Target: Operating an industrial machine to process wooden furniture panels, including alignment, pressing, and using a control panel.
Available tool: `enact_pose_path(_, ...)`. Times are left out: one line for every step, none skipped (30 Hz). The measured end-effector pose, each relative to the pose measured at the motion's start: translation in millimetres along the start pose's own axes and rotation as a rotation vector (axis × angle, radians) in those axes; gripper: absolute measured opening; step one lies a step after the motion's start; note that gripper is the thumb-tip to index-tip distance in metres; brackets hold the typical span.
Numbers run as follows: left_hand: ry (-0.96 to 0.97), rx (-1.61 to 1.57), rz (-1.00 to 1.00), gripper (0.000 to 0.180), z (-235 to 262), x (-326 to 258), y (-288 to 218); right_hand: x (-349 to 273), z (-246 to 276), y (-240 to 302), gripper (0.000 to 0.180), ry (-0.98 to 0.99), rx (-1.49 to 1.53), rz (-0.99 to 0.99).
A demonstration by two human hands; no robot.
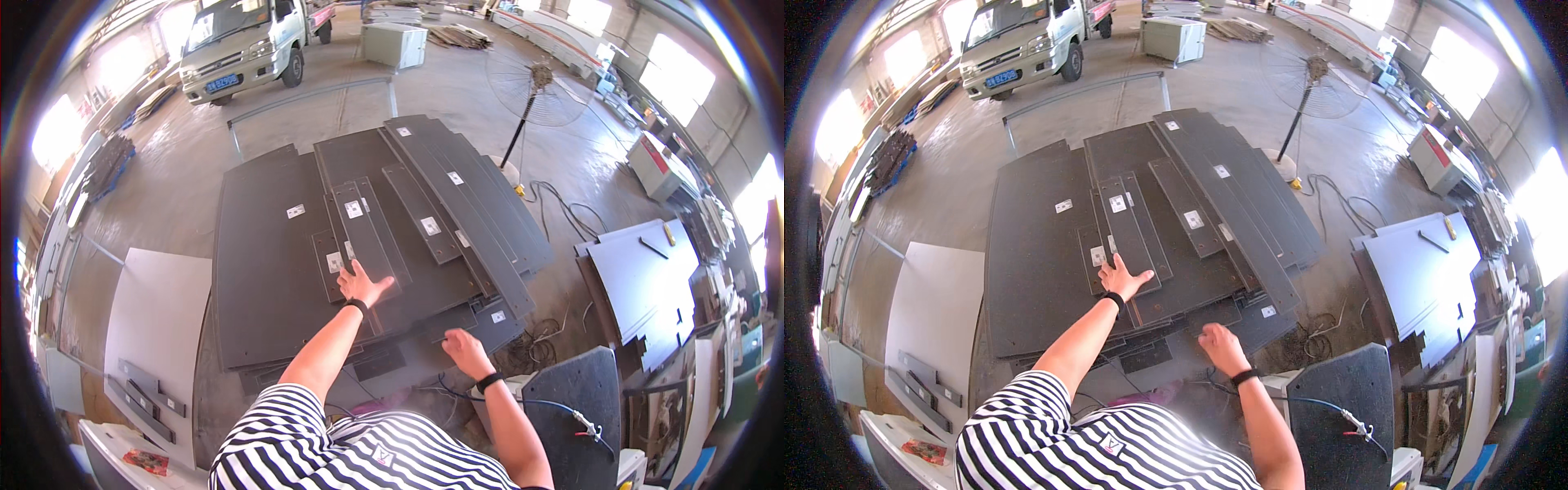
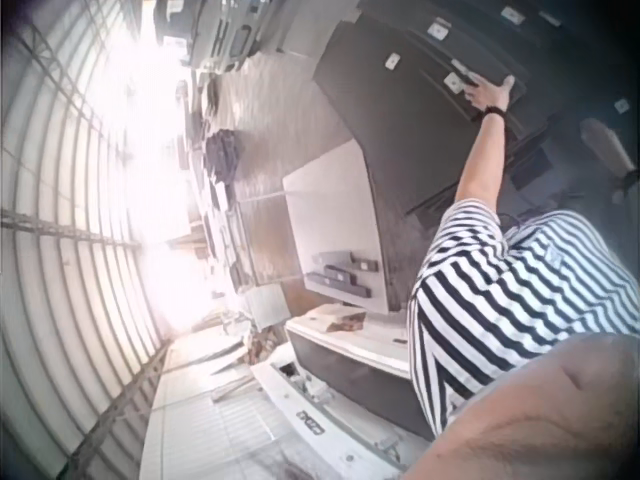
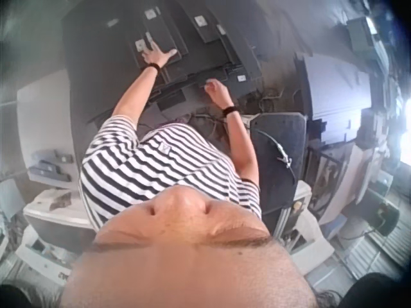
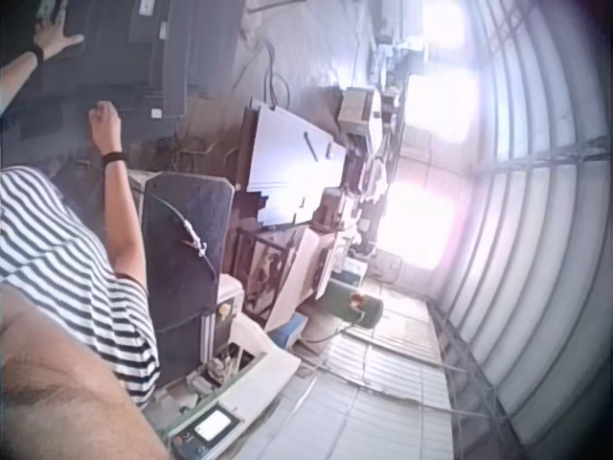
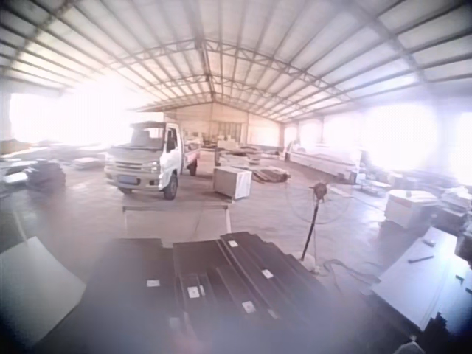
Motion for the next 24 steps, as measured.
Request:
enact_pose_path(0.015, -0.005, -0.006, 0.118, 5.1, -2.8, 2.1, 25.3, -6.0, 4.1, 0.034, 0.006, -0.070, 0.019)
enact_pose_path(0.005, 0.006, -0.021, 0.115, 9.1, -3.4, 2.0, 48.0, -8.5, 14.1, 0.041, 0.004, -0.095, 0.082)
enact_pose_path(0.016, 0.025, -0.017, 0.112, 10.0, -6.1, 4.2, 69.2, -15.5, 19.1, 0.047, -0.028, -0.104, 0.145)
enact_pose_path(0.009, 0.023, -0.037, 0.110, 10.0, -7.4, -1.0, 91.8, -26.0, 13.4, 0.058, -0.007, -0.121, 0.177)
enact_pose_path(0.000, 0.022, -0.048, 0.108, 8.7, -10.4, 0.3, 110.6, -37.5, 14.2, 0.058, 0.006, -0.120, 0.184)
enact_pose_path(-0.046, 0.026, -0.073, 0.103, 8.2, -14.6, -0.8, 127.4, -43.4, 18.9, 0.063, -0.040, -0.155, 0.196)
enact_pose_path(-0.040, 0.004, -0.069, 0.102, 6.2, -21.3, -9.0, 140.5, -44.2, 20.3, 0.068, -0.093, -0.194, 0.200)
enact_pose_path(-0.056, -0.021, -0.100, 0.101, 2.1, -25.2, -9.2, 152.0, -53.9, 27.3, 0.068, -0.083, -0.197, 0.209)
enact_pose_path(-0.070, -0.046, -0.135, 0.100, -3.5, -29.7, -11.7, 161.8, -59.8, 29.6, 0.074, -0.093, -0.211, 0.178)
enact_pose_path(-0.041, -0.085, -0.143, 0.098, -8.3, -40.3, -25.4, 167.6, -58.6, 21.8, 0.081, -0.109, -0.229, 0.133)
enact_pose_path(-0.074, -0.080, -0.131, 0.096, -8.2, -46.1, -18.2, 167.7, -65.2, 35.2, 0.081, -0.084, -0.224, 0.148)
enact_pose_path(-0.085, -0.093, -0.103, 0.096, -10.4, -49.4, -10.5, 164.9, -67.9, 39.6, 0.083, -0.064, -0.251, 0.091)
enact_pose_path(-0.085, -0.111, -0.088, 0.096, -10.9, -55.5, -8.5, 160.2, -65.5, 39.6, 0.086, -0.056, -0.286, 0.024)
enact_pose_path(-0.083, -0.115, -0.077, 0.096, -9.9, -63.6, -7.2, 152.7, -61.2, 36.5, 0.087, -0.068, -0.301, 0.047)
enact_pose_path(-0.041, -0.106, -0.128, 0.096, -12.4, -73.2, -11.2, 140.5, -57.3, 31.5, 0.084, -0.090, -0.318, 0.052)
enact_pose_path(-0.002, -0.098, -0.179, 0.095, -13.5, -83.9, -15.4, 126.8, -53.8, 28.4, 0.081, -0.107, -0.323, 0.068)
enact_pose_path(-0.010, -0.119, -0.248, 0.094, -12.7, -95.0, -19.1, 113.3, -48.7, 24.3, 0.078, -0.127, -0.335, 0.081)
enact_pose_path(-0.040, -0.151, -0.305, 0.078, -8.8, -102.6, -21.4, 100.5, -42.5, 21.7, 0.064, -0.170, -0.370, 0.095)
enact_pose_path(-0.072, -0.176, -0.366, 0.062, -0.5, -109.9, -25.4, 94.3, -35.6, 16.6, 0.064, -0.169, -0.373, 0.093)
enact_pose_path(0.047, -0.300, -0.343, 0.048, -4.9, -94.6, -12.5, 91.2, -32.2, 7.1, 0.058, -0.123, -0.272, 0.056)
enact_pose_path(-0.029, -0.410, -0.294, 0.036, -0.4, -74.6, 13.7, 89.6, -31.9, -0.6, 0.052, -0.074, -0.170, 0.022)
enact_pose_path(0.029, -0.321, -0.182, 0.042, 7.4, -55.5, 29.4, 87.5, -29.4, -8.1, 0.047, 0.000, -0.120, -0.057)
enact_pose_path(-0.409, -0.171, -0.368, 0.041, 50.3, -59.8, 27.7, 85.1, -28.2, -7.6, 0.047, -0.001, -0.119, -0.061)
enact_pose_path(-0.410, -0.063, -0.273, 0.061, 55.4, -47.1, 39.2, 82.8, -23.5, 6.4, 0.049, -0.055, -0.174, 0.083)
Point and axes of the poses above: each hand's wrist, its own x-axis towards the middle knuckle, its own z-axis out of the back of the hand, y = z × x, the point moved 10 cm from there along x, towards the middle knuckle, and after that the axes turned 4 degrees about -x, right-handed, at the moved point
